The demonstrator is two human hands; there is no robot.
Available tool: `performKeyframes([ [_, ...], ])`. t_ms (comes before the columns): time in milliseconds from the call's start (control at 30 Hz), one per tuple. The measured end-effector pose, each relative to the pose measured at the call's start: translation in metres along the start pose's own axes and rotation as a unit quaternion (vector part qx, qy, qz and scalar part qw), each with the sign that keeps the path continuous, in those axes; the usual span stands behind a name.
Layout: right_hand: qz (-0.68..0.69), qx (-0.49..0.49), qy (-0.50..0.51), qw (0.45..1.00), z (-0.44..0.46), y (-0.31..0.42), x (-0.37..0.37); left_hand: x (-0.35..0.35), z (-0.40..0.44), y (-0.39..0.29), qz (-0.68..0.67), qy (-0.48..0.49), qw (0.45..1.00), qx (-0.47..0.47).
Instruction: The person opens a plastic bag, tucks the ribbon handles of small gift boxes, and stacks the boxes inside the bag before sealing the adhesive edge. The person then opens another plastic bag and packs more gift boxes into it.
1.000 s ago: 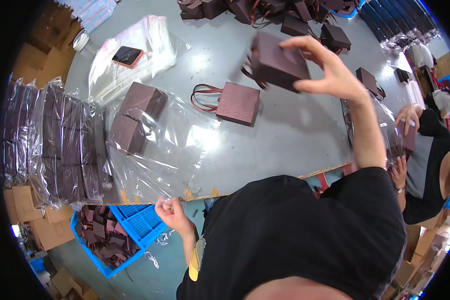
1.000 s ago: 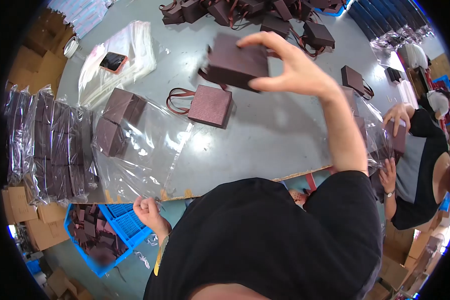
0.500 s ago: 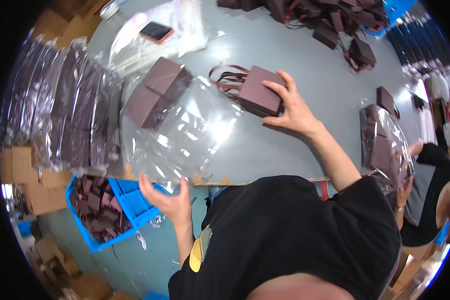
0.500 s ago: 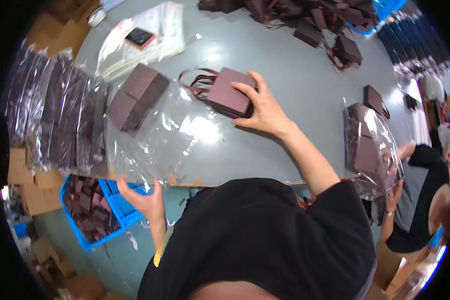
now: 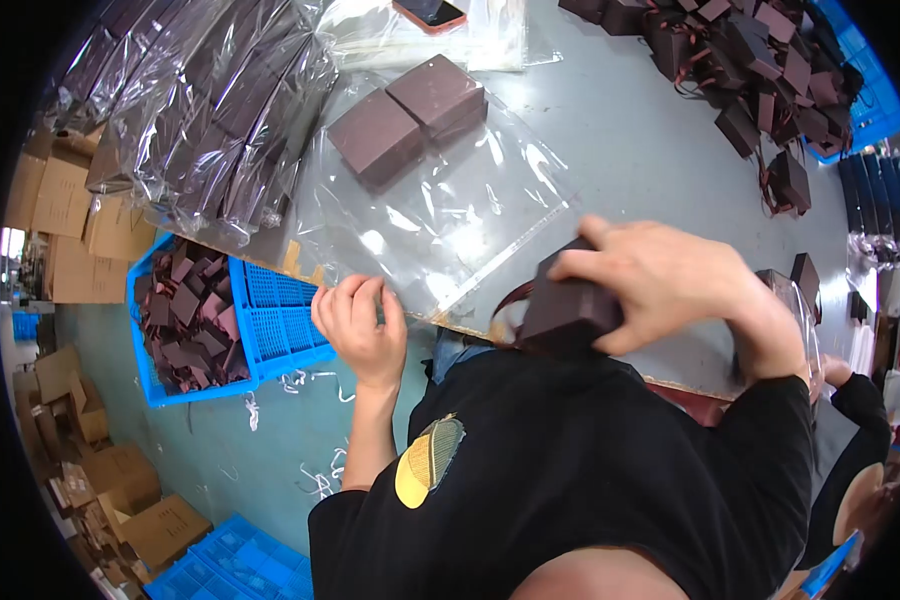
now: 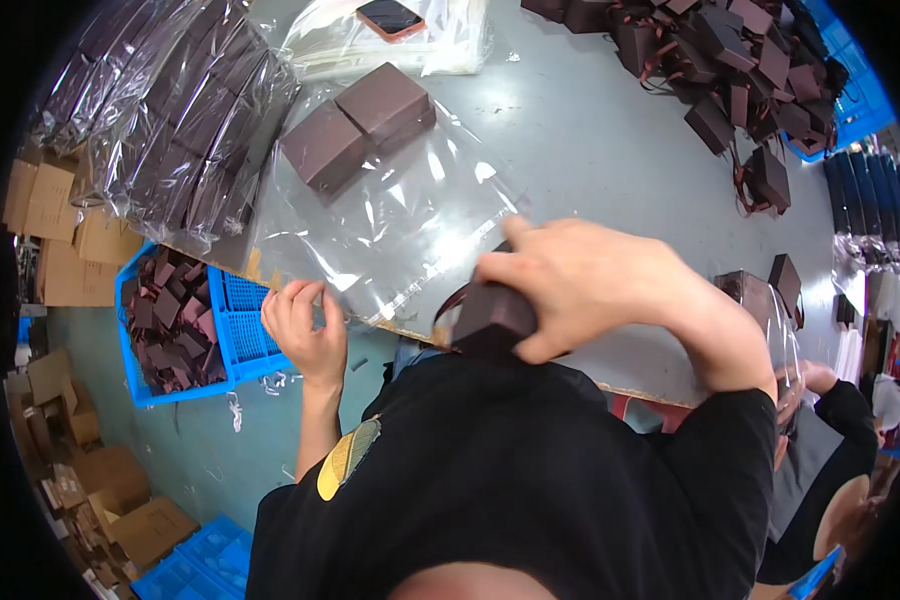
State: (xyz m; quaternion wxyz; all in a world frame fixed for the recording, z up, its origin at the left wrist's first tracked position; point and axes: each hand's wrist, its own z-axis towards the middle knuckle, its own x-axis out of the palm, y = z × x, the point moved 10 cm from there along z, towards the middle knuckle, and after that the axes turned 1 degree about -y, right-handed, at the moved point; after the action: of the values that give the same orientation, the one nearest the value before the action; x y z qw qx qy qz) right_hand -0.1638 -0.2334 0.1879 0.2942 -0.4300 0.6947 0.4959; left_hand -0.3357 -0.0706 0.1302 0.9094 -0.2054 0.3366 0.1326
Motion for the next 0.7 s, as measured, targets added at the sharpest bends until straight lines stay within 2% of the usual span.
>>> performKeyframes([
  [67,0.006,0.014,0.047,0.999,0.037,0.007,0.013,-0.006,0.005,-0.005,-0.007,-0.016,1.0,0.004],
  [133,0.004,0.002,0.035,0.999,0.073,0.019,0.01,-0.011,0.006,-0.006,-0.015,-0.026,1.0,-0.001],
  [233,0.028,-0.008,-0.035,0.999,0.109,0.027,0.002,-0.014,0.006,0.001,-0.039,-0.04,0.998,-0.023],
  [333,0.04,-0.002,-0.15,0.988,0.114,0.029,0.009,-0.018,0.009,0.009,-0.07,-0.054,0.995,-0.044],
  [367,0.045,0.03,-0.122,0.991,0.113,0.027,0.015,-0.019,0.011,0.009,-0.08,-0.052,0.994,-0.047],
  [467,0.036,0.015,-0.307,0.951,0.105,0.026,0.022,-0.017,0.009,0.006,-0.093,-0.05,0.993,-0.047],
  [600,0.069,-0.045,-0.442,0.893,0.109,0.025,0.05,-0.014,0.003,0.005,-0.119,-0.051,0.991,-0.046],
  [700,0.098,-0.096,-0.455,0.88,0.124,0.02,0.064,-0.017,-0.004,0.005,-0.114,-0.064,0.991,-0.031],
])
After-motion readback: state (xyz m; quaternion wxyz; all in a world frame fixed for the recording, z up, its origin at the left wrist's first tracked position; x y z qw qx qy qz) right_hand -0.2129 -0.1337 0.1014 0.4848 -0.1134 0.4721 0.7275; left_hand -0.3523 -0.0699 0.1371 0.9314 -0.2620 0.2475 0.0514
